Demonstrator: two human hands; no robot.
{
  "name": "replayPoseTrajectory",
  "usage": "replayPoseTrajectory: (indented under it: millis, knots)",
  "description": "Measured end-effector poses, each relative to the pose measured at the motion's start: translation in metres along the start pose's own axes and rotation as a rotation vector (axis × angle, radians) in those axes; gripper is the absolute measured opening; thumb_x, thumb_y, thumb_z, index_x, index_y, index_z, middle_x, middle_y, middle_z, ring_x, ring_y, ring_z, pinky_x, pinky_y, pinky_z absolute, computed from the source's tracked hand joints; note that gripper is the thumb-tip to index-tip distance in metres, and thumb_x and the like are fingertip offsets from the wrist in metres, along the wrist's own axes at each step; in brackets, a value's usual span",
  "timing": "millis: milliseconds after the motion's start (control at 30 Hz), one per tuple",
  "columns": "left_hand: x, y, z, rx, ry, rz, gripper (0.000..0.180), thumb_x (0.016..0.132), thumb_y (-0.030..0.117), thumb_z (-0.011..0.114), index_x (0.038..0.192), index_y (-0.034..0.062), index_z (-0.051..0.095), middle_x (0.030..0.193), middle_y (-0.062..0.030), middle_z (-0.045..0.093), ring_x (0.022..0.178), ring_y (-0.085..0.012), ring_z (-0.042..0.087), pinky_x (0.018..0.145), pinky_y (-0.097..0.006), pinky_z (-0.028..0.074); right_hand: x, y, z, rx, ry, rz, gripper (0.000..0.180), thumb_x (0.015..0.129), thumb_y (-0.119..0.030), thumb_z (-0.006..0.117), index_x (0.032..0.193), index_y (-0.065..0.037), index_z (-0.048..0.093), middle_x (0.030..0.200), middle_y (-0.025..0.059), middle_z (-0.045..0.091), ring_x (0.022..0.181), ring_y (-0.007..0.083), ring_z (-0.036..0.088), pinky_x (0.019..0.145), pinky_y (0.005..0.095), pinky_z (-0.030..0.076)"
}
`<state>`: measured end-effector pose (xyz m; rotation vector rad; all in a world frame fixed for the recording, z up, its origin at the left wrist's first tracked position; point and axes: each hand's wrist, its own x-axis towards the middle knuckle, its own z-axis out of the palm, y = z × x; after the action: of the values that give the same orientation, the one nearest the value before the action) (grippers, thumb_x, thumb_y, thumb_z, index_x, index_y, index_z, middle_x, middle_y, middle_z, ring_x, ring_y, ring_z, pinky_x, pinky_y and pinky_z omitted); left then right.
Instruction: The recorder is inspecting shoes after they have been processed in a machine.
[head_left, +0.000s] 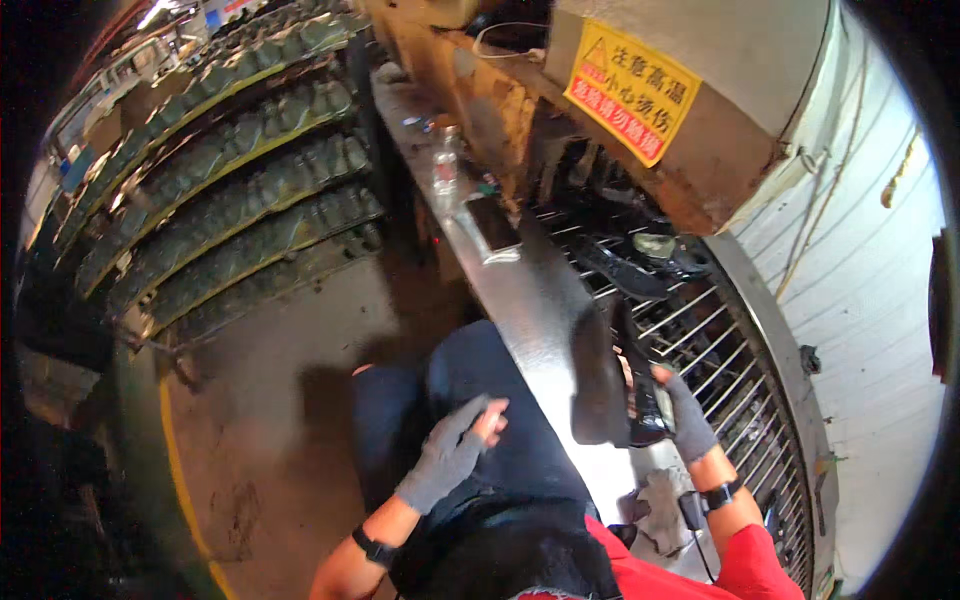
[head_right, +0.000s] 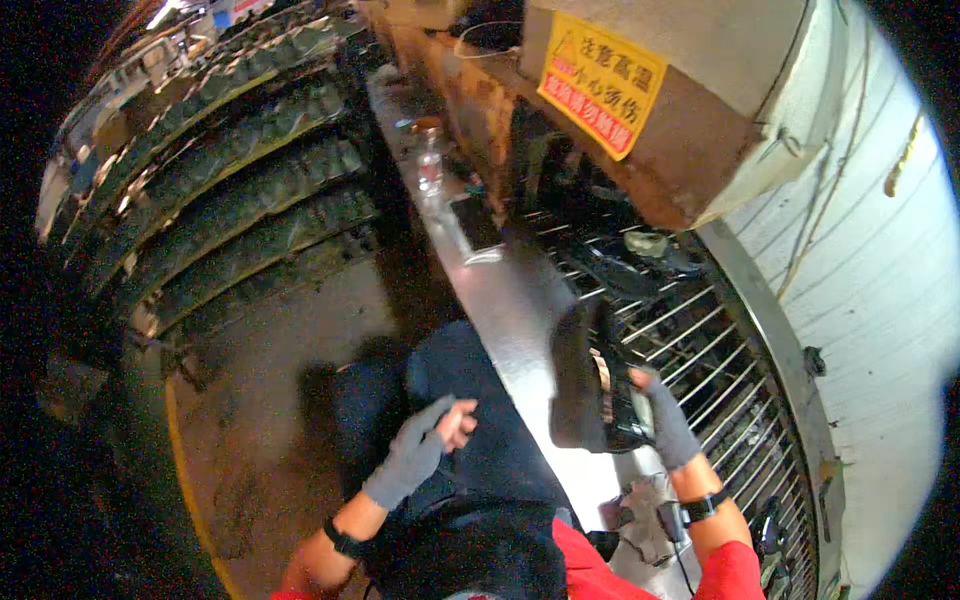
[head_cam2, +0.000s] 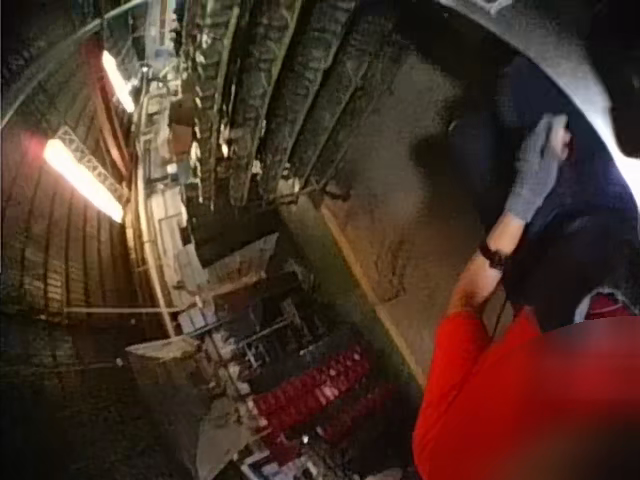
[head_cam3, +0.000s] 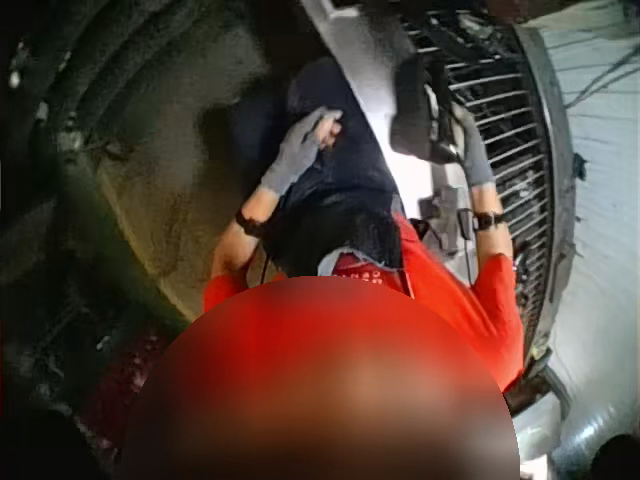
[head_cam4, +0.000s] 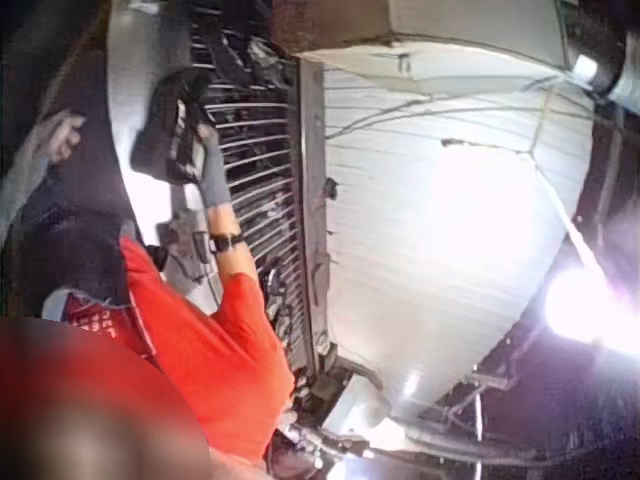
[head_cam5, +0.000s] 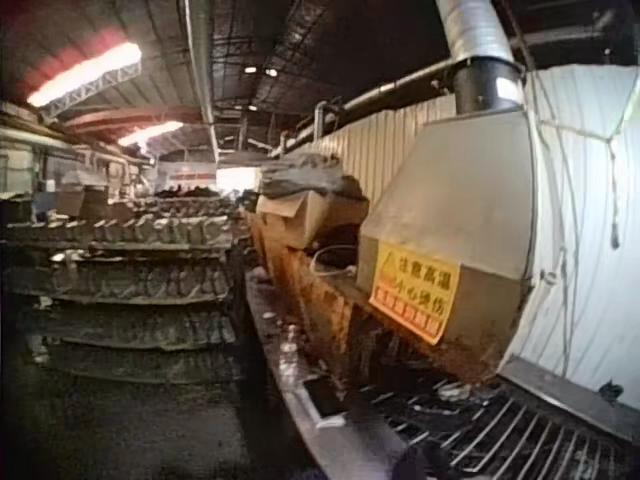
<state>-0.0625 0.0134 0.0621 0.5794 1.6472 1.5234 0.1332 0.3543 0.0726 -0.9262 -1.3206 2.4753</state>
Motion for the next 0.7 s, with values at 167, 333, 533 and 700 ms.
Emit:
replayPoseTrajectory:
  millis: [167,333,533,700]
  knots:
    - [-0.017,-0.076,-0.013,0.238,-0.058,-0.066,0.03,0.109,0.026,0.061,0.121,0.0003,0.069,0.097,-0.0057,0.073,0.085,-0.0117,0.067,0.078,-0.029,0.055,-0.065,-0.019,-0.196,-0.823,0.762,-0.131,0.035,0.092,-0.02,0.075,0.12,-0.002,0.066,0.097,0.005,0.07,0.088,0.0162,0.067,0.076,0.034,0.055]
    - [-0.007,-0.088,-0.007,0.107,0.055,-0.204,0.027,0.106,0.026,0.065,0.113,-0.0004,0.068,0.089,-0.0041,0.069,0.078,-0.0097,0.063,0.071,-0.027,0.052,-0.098,-0.031,-0.19,-1.387,0.853,-0.028,0.056,0.087,-0.018,0.081,0.136,-0.003,0.06,0.121,0.0161,0.067,0.108,0.029,0.066,0.087,0.0422,0.054]
    - [0.001,-0.092,-0.011,0.054,-0.003,-0.284,0.025,0.107,0.025,0.065,0.113,0.0004,0.068,0.094,-0.003,0.069,0.078,-0.0086,0.063,0.071,-0.025,0.052,0.07,-0.019,-0.081,-1.437,0.316,-0.394,0.066,0.094,-0.054,0.075,0.138,-0.006,0.066,0.153,0.0274,0.051,0.139,0.0442,0.053,0.115,0.0486,0.046]
    - [0.003,-0.114,-0.018,-0.036,-0.058,-0.3,0.026,0.11,0.024,0.057,0.116,0.0015,0.069,0.095,-0.0038,0.069,0.082,-0.0106,0.065,0.072,-0.026,0.054,0.2,-0.01,-0.079,-1.859,0.385,-0.825,0.044,0.095,-0.041,0.073,0.126,-0.009,0.075,0.152,0.0316,0.051,0.136,0.0479,0.054,0.113,0.0507,0.045]
